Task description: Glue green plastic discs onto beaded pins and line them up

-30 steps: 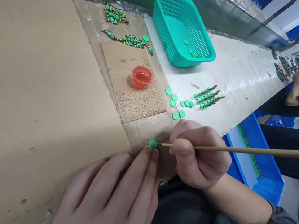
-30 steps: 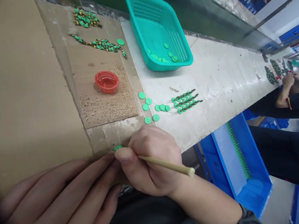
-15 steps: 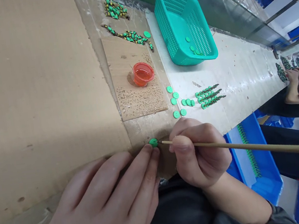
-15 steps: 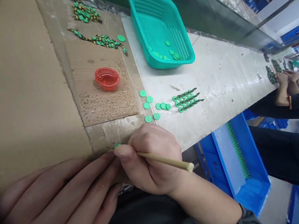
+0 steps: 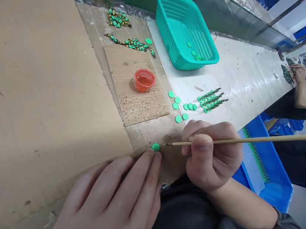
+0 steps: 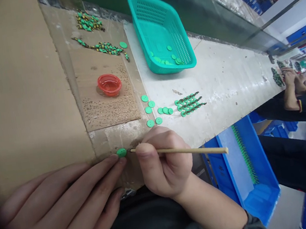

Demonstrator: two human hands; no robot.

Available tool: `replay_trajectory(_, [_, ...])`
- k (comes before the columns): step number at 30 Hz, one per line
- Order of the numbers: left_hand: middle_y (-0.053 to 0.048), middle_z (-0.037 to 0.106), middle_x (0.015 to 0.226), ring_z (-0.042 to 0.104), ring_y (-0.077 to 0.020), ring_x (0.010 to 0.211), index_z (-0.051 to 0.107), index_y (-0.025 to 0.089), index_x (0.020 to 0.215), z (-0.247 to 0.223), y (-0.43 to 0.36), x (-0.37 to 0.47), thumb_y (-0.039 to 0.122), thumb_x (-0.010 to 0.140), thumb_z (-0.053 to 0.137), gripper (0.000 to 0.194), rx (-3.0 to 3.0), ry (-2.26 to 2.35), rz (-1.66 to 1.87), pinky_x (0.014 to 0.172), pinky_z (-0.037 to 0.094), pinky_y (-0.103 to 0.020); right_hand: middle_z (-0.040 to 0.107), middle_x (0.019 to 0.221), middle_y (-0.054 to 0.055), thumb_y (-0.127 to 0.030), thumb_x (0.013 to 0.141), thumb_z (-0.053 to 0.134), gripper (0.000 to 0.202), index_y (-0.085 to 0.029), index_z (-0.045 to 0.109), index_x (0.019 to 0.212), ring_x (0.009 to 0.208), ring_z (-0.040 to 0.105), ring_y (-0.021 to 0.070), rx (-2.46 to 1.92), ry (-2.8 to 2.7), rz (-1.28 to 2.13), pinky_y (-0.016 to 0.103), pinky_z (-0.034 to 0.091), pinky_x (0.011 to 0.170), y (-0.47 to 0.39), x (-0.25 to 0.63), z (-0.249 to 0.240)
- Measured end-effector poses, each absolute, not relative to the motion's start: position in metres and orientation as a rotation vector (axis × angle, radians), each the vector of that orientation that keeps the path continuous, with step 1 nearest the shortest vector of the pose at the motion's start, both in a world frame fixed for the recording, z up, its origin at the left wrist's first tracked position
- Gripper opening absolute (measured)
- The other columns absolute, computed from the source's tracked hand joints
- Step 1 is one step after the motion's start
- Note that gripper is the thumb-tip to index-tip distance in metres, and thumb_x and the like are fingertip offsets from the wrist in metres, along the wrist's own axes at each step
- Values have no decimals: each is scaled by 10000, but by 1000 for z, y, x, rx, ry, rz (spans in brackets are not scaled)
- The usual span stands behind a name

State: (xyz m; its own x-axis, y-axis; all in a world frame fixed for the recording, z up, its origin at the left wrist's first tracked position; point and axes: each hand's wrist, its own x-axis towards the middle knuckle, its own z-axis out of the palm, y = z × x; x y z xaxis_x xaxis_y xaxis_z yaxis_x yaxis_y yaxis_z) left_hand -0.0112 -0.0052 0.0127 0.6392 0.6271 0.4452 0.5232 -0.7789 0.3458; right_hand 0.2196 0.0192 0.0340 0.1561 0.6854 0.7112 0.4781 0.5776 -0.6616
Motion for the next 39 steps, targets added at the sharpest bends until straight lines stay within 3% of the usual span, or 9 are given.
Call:
replay_trajectory(5, [-46, 752, 1644, 722, -342, 1315, 793, 255, 1458, 16, -3, -5, 258, 1137, 624, 362, 2672, 979, 855, 1064, 525, -546, 605, 737, -62, -250, 1221, 651, 164, -263, 676, 1060, 572, 650, 134, -1029, -1445, 283, 288, 599, 563, 18, 221, 36])
replay_trajectory(9, [-98, 840, 1434, 712, -339, 1202, 770, 156, 1466, 23, 3, 1, 283, 1220, 525, 370, 2740, 1001, 854, 1001, 500, -542, 743, 826, -29, -255, 1236, 623, 133, -253, 754, 1215, 600, 713, 125, -1100, -1423, 428, 254, 607, 565, 8, 228, 44])
replay_trajectory(12, [-101, 857, 1382, 707, -332, 1189, 773, 115, 1438, 30, 10, 3, 249, 1220, 563, 331, 2799, 936, 865, 991, 497, -523, 876, 993, 37, -172, 1170, 677, 153, -250, 799, 1220, 869, 865, 191, -1156, -1598, 501, 325, 730, 777, 1, 237, 50])
replay_trajectory(16, [-111, 852, 1370, 701, -318, 1198, 774, 104, 1419, 37, 15, 2, 219, 1209, 592, 301, 2818, 899, 858, 1031, 497, -499, 916, 1180, 76, -89, 1104, 705, 227, -257, 767, 1244, 1105, 887, 238, -1150, -1859, 462, 436, 747, 1006, 2, 243, 48])
replay_trajectory(21, [-78, 863, 1301, 722, -259, 1158, 779, 156, 1412, 46, 7, 4, 212, 1177, 637, 281, 2698, 955, 832, 1030, 537, -451, 911, 1183, 63, -48, 1109, 655, 292, -267, 749, 1276, 1080, 848, 247, -1061, -2012, 509, 442, 737, 969, 3, 243, 43])
replay_trajectory(29, [-63, 835, 1225, 751, -243, 1113, 784, 251, 1375, 55, -10, -8, 282, 1150, 666, 255, 2668, 1197, 669, 980, 608, -432, 840, 1059, 51, -100, 1126, 680, 195, -288, 704, 1171, 992, 837, 288, -1101, -1993, 396, 462, 715, 868, -9, 238, 31])
replay_trajectory(32, [-39, 850, 1183, 790, -196, 1104, 794, 269, 1325, 65, 8, -58, 278, 1161, 638, 227, 2568, 1435, 578, 992, 641, -371, 826, 1047, 55, -137, 1141, 698, 151, -286, 684, 1160, 963, 829, 297, -1105, -1980, 328, 484, 693, 876, -14, 236, 29])
replay_trajectory(34, [-77, 846, 1175, 796, -212, 1077, 800, 223, 1269, 77, 31, -110, 274, 1183, 581, 240, 2433, 1781, 524, 1008, 661, -397, 824, 1057, 63, -184, 1147, 728, 111, -283, 678, 1151, 956, 829, 299, -1101, -1950, 269, 478, 685, 870, -15, 237, 28])
replay_trajectory(39, [-85, 806, 1237, 781, -258, 1169, 788, 188, 1234, 115, 88, -212, 513, 1140, 790, 338, 2117, 2297, 235, 1118, 670, -509, 847, 1088, 63, -217, 1197, 665, 80, -271, 699, 1149, 1024, 850, 267, -1065, -1867, 210, 434, 686, 951, -14, 240, 23])
